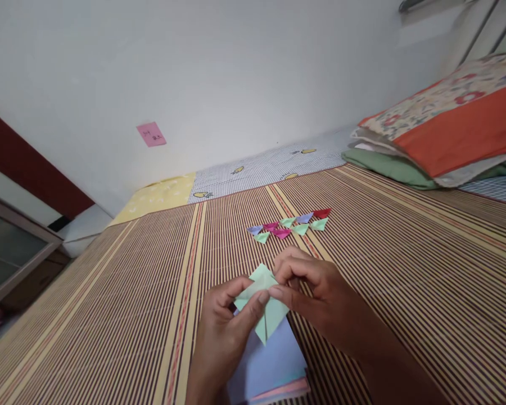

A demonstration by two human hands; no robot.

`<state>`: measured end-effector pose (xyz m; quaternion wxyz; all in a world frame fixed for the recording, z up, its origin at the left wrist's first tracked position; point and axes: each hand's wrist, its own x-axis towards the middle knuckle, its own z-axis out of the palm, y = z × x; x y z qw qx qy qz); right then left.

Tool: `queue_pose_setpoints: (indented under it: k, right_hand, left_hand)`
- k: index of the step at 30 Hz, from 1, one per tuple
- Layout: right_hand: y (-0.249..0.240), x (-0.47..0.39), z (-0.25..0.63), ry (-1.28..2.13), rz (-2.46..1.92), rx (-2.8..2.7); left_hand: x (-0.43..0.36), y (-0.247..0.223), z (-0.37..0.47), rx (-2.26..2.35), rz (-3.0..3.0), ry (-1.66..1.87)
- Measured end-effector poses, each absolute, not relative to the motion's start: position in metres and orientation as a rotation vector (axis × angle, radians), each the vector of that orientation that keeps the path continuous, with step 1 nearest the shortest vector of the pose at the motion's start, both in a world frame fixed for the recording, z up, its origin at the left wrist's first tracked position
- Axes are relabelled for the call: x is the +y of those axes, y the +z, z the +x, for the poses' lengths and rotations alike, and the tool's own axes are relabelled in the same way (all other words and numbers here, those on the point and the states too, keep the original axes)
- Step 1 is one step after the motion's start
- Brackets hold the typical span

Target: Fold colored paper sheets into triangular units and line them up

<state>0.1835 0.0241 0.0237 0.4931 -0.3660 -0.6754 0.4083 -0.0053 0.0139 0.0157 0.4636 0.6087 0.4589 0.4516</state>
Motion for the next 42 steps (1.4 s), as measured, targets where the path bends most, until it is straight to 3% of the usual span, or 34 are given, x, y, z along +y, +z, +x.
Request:
queue_pose_setpoints:
  k: [10, 42]
  right_hand:
    - [0.023, 0.022, 0.173, 0.938, -0.910, -1.593]
    - [0.023, 0.020, 0.169, 0.934, -1.055, -1.510]
  left_hand:
    - [0.010, 0.020, -0.003, 1.293, 1.691, 1.214]
    - [0.008, 0.025, 0.008, 1.315, 1.265, 1.394]
